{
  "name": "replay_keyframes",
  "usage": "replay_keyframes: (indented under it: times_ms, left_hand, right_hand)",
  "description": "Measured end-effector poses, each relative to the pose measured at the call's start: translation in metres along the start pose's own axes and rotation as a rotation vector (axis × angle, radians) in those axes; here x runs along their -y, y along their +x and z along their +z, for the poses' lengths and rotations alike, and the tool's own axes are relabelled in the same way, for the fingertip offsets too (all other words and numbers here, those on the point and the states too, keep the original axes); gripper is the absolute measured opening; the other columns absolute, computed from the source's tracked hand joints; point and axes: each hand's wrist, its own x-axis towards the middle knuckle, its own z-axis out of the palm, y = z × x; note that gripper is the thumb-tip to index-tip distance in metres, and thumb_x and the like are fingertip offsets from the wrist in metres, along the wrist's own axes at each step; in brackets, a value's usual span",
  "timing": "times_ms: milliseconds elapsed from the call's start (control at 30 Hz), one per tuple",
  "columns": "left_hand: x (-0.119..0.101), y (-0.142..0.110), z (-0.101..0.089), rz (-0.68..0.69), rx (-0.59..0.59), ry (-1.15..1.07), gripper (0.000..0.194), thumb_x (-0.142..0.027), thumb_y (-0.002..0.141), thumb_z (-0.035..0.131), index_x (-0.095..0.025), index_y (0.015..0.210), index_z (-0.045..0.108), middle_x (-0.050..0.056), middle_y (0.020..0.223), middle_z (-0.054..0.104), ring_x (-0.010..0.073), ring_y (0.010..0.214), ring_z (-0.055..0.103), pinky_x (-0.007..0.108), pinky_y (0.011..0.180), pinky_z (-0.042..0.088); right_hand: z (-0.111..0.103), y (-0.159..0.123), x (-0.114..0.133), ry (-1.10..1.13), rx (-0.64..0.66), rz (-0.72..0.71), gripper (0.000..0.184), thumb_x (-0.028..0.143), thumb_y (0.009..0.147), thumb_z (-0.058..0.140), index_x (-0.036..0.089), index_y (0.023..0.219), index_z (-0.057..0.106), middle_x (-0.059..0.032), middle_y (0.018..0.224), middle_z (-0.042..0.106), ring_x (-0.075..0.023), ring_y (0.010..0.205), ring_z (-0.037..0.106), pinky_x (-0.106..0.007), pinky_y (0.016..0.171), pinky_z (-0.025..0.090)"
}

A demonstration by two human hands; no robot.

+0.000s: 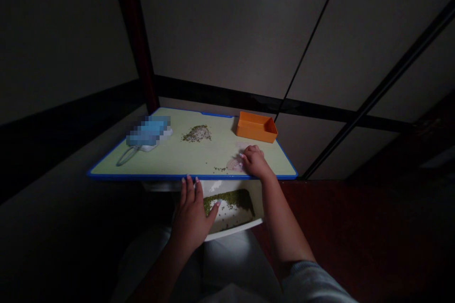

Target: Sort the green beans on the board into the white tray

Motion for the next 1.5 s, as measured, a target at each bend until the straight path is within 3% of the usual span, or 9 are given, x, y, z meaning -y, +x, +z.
replay_keyframes:
  times_ms: [200,467,633,933,1200,1500]
  left_hand:
    - [0.000,0.000,0.000,0.003,0.007,0.013,0.083,-0.054,0.082,0.046,0.003,0.140,0.027,0.031,0.150,0.019,0.0392,0.142,0.011,0.053,0.108,0.031]
    - [0.000,0.000,0.001,-0.011,-0.011,-0.017,0.082,-0.054,0.082,0.046,-0.002,0.143,0.026,0.026,0.153,0.018,0.0375,0.143,0.011,0.052,0.108,0.031]
    - [-0.001,0.000,0.001,-0.001,-0.007,0.007,0.082,-0.053,0.083,0.045,0.001,0.141,0.026,0.029,0.151,0.020,0.0376,0.143,0.010,0.052,0.108,0.031]
    - [-0.001,0.001,0.001,-0.002,-0.006,0.001,0.083,-0.054,0.082,0.045,0.001,0.142,0.026,0.029,0.151,0.019,0.0379,0.143,0.010,0.053,0.108,0.031]
    - [-0.002,0.000,-0.001,-0.005,0.003,-0.001,0.083,-0.053,0.082,0.046,0.000,0.142,0.025,0.028,0.152,0.018,0.0378,0.142,0.011,0.052,0.108,0.031]
    - [-0.002,0.000,0.000,-0.002,-0.008,-0.011,0.083,-0.053,0.082,0.046,-0.001,0.143,0.025,0.028,0.152,0.019,0.0374,0.143,0.011,0.053,0.108,0.031]
  right_hand:
    - [0.000,0.001,0.007,-0.064,-0.004,-0.038,0.027,0.031,0.093,0.043,0.017,0.086,0.064,-0.0102,0.100,0.059,-0.0226,0.100,0.042,-0.035,0.081,0.031]
    - [-0.007,-0.002,0.004,-0.138,0.010,0.085,0.029,0.030,0.093,0.041,0.016,0.091,0.066,-0.0119,0.104,0.060,-0.0245,0.102,0.042,-0.037,0.081,0.031]
    - [-0.004,0.000,0.003,-0.150,0.005,0.140,0.032,0.031,0.094,0.039,0.016,0.094,0.066,-0.0130,0.105,0.061,-0.0250,0.102,0.043,-0.038,0.082,0.031]
    - [0.000,0.003,0.006,-0.057,0.019,0.013,0.028,0.030,0.094,0.041,0.017,0.088,0.065,-0.0108,0.102,0.060,-0.0234,0.102,0.042,-0.036,0.082,0.031]
    - [0.001,-0.001,-0.006,0.044,-0.009,-0.011,0.025,0.027,0.092,0.044,0.017,0.083,0.065,-0.0087,0.097,0.060,-0.0215,0.097,0.044,-0.034,0.081,0.032]
    - [0.000,0.000,0.003,-0.003,0.022,-0.037,0.026,0.029,0.093,0.043,0.017,0.085,0.065,-0.0092,0.097,0.059,-0.0217,0.099,0.043,-0.034,0.083,0.032]
